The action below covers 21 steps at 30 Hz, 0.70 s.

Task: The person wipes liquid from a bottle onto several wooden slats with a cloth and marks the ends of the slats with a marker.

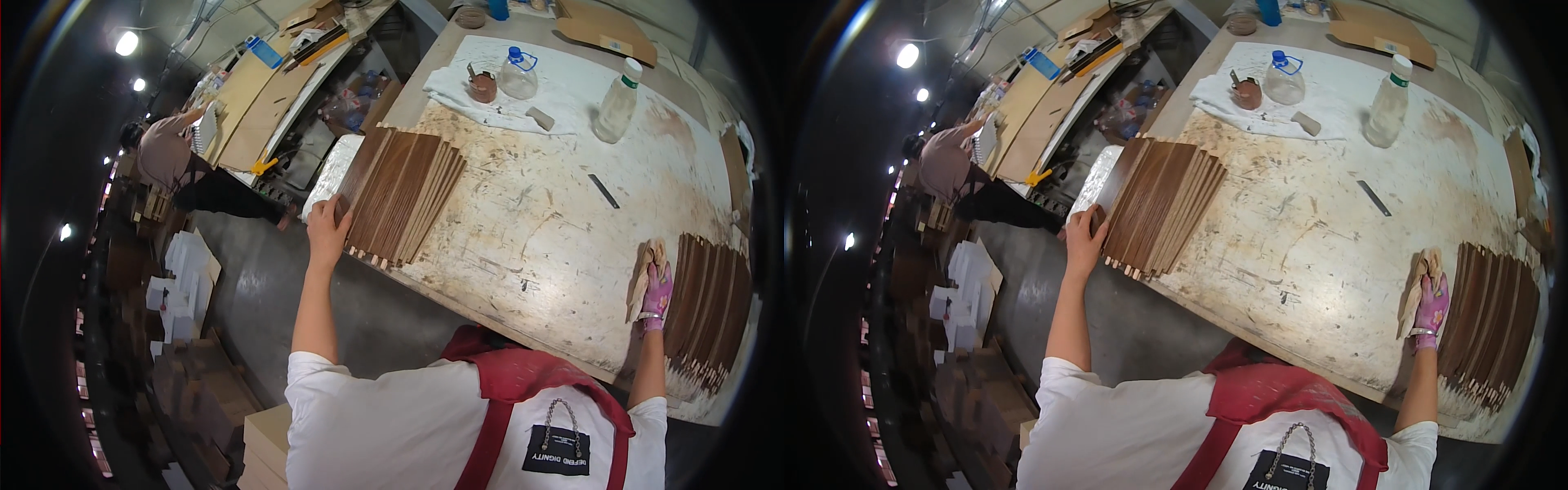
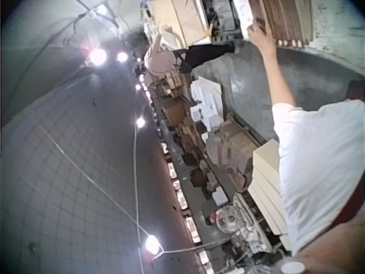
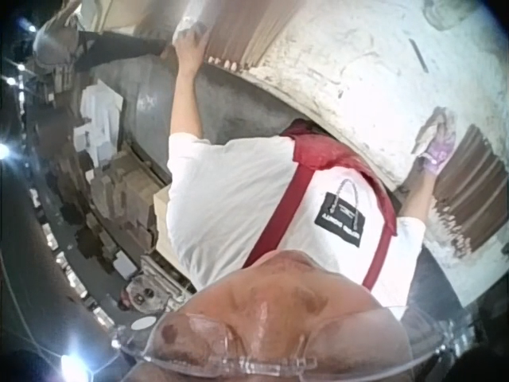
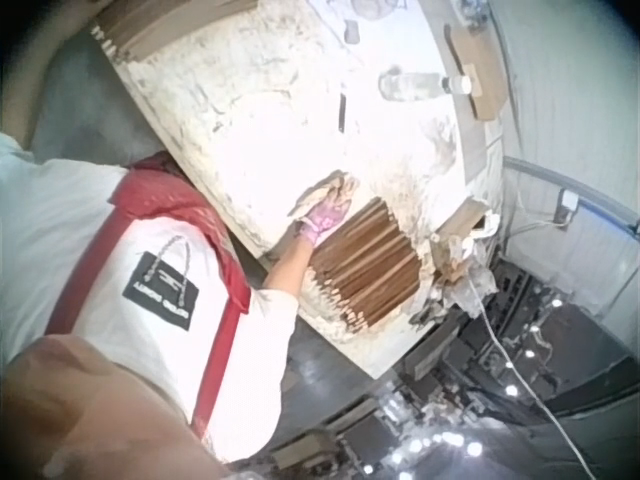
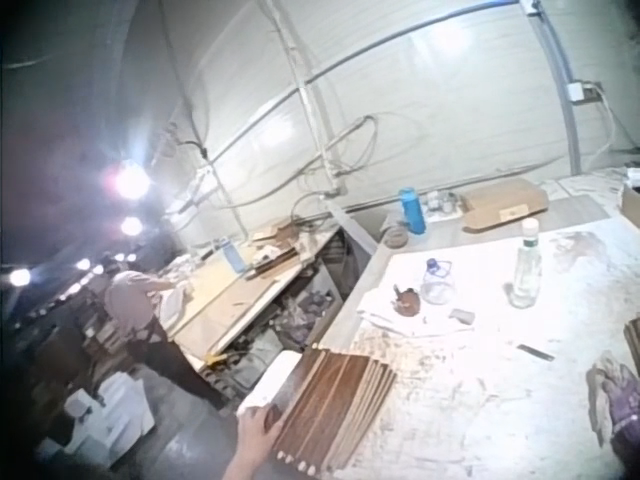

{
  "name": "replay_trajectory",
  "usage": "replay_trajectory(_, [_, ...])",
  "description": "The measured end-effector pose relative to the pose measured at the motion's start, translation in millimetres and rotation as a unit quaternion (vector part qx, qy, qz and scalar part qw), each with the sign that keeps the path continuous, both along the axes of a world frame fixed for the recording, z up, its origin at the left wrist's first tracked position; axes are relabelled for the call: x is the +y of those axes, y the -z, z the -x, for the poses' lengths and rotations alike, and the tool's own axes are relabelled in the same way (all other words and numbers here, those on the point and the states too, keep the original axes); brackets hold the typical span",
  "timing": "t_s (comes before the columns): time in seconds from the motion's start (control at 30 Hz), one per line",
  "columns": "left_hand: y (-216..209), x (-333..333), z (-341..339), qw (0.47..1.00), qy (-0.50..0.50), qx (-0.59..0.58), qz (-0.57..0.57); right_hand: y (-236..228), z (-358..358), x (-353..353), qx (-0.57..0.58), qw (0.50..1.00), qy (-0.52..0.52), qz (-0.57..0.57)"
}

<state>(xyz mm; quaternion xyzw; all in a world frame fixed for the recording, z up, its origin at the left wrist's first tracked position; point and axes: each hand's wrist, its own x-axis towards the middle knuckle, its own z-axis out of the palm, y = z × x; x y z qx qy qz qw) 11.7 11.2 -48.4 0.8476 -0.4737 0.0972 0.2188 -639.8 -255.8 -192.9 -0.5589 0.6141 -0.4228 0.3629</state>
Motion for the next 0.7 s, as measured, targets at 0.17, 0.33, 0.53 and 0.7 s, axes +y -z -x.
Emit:
replay_trajectory(0.17, [4, 8, -6, 0.997, 0.064, 0.050, 0.020, -19, -19, 8, 0.052, 0.988, -0.074, 0.127])
replay_trajectory(0.33, [-25, -8, 9, 0.977, -0.010, -0.127, -0.170, -56, -44, 21, -0.097, 0.991, -0.088, 0.035])
replay_trajectory(0.53, [-42, -153, 159, 0.924, 0.261, 0.280, -0.019, -95, -49, 99, 0.037, 0.996, -0.081, 0.025])
replay_trajectory(0.7, [0, -239, 391, 0.671, 0.422, 0.564, -0.230, -101, -23, 171, 0.167, 0.970, -0.160, 0.081])
